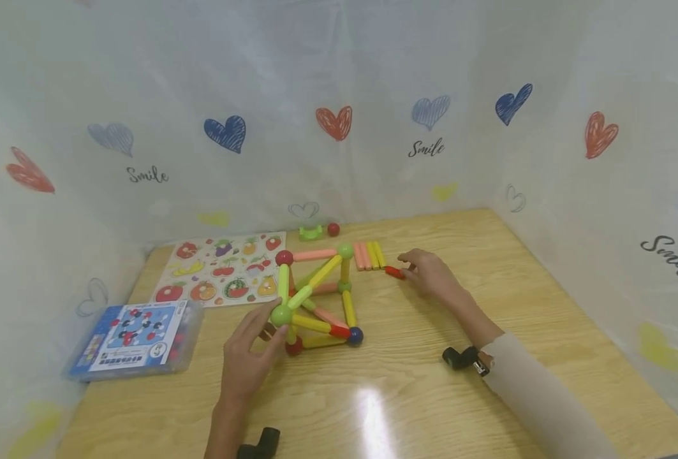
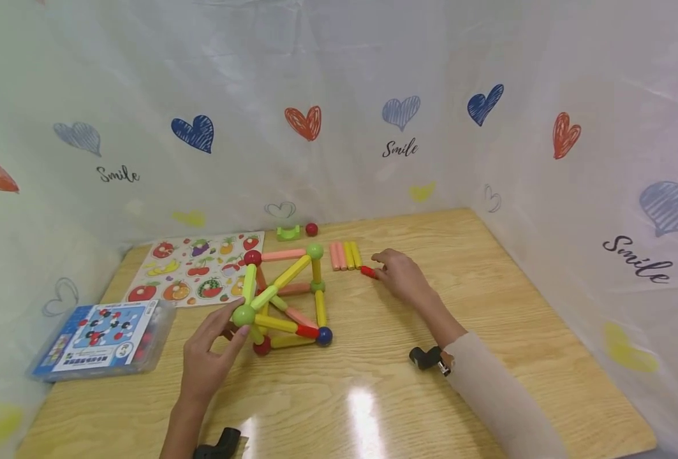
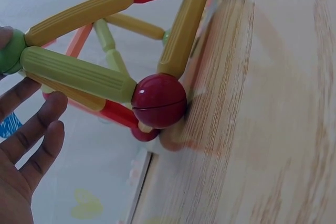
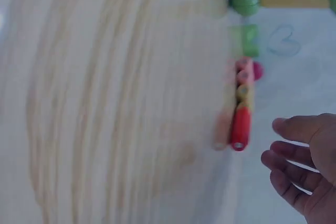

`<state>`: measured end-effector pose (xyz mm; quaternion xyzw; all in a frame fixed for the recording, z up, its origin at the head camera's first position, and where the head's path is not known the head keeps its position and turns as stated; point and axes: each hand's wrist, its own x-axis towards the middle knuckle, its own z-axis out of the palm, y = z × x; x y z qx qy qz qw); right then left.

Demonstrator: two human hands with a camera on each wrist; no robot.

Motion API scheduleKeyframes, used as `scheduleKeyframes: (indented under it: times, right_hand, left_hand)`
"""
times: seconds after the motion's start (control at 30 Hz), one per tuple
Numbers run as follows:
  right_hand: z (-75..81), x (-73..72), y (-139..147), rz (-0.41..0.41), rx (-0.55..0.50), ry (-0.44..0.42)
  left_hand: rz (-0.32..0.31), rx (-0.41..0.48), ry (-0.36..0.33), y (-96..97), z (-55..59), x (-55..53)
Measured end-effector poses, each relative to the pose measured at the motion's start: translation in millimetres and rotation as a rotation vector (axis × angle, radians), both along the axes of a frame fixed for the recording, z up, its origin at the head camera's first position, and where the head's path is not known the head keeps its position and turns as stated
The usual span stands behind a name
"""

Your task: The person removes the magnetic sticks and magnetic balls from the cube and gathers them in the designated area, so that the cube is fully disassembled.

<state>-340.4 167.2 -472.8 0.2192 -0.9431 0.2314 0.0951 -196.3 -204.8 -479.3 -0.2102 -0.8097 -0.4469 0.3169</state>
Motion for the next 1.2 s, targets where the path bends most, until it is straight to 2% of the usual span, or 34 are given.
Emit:
scheduleKeyframes:
  times: [0.07, 0.17, 0.27, 0.37, 0.47, 0.63, 0.73, 0.83, 1.03, 1.2]
  right_hand:
    - [7.3, 10.0, -4.3, 0.03, -0.031, 0.01]
    - [10.6, 23.3, -14.5, 0.13, -0.043, 0.047]
    - [7.6, 32.6, -26.4, 0.207, -0.051, 0.063]
    - [3.9, 38.3, -35.1, 0.233, -0.051, 0.043]
    - [0.1, 39.3, -37.9, 0.183, -0.029, 0.024]
    - [-6.7, 30.6, -29.3, -0.021, -0.031, 0.04]
    - [-13.8, 21.2, -20.4, -0.105, -0.032, 0.042]
    - [-20.7, 12.8, -12.9, -0.123, -0.022, 0.018]
    - [-23.3, 2.8, -12.6, -0.072, -0.031, -0.045]
    - [-23.8, -5.4, -17.7, -0.111, -0.011, -0.059]
  left_hand:
    - [0.001, 0.002, -0.006, 2.0, 0.9, 0.3]
    - [0.004, 0.007, -0.025, 3.5, 3.1, 0.8]
    - [0.011, 0.005, -0.038, 2.6, 3.5, 0.4]
    - [0.014, 0.012, -0.048, 2.1, 0.8, -0.8]
    - [0.013, 0.022, -0.041, 2.2, -2.7, -1.6]
    - [0.011, 0.016, -0.028, 1.7, -4.0, -1.4]
    - [0.012, 0.008, -0.038, 1.6, -1.2, 0.2]
    - [0.008, 0.001, -0.046, 2.4, 1.3, 1.2]
    - [0.018, 0.003, -0.06, 3.5, 3.0, 1.8]
    - [0.018, 0.013, -0.039, 3.8, 2.2, 0.7]
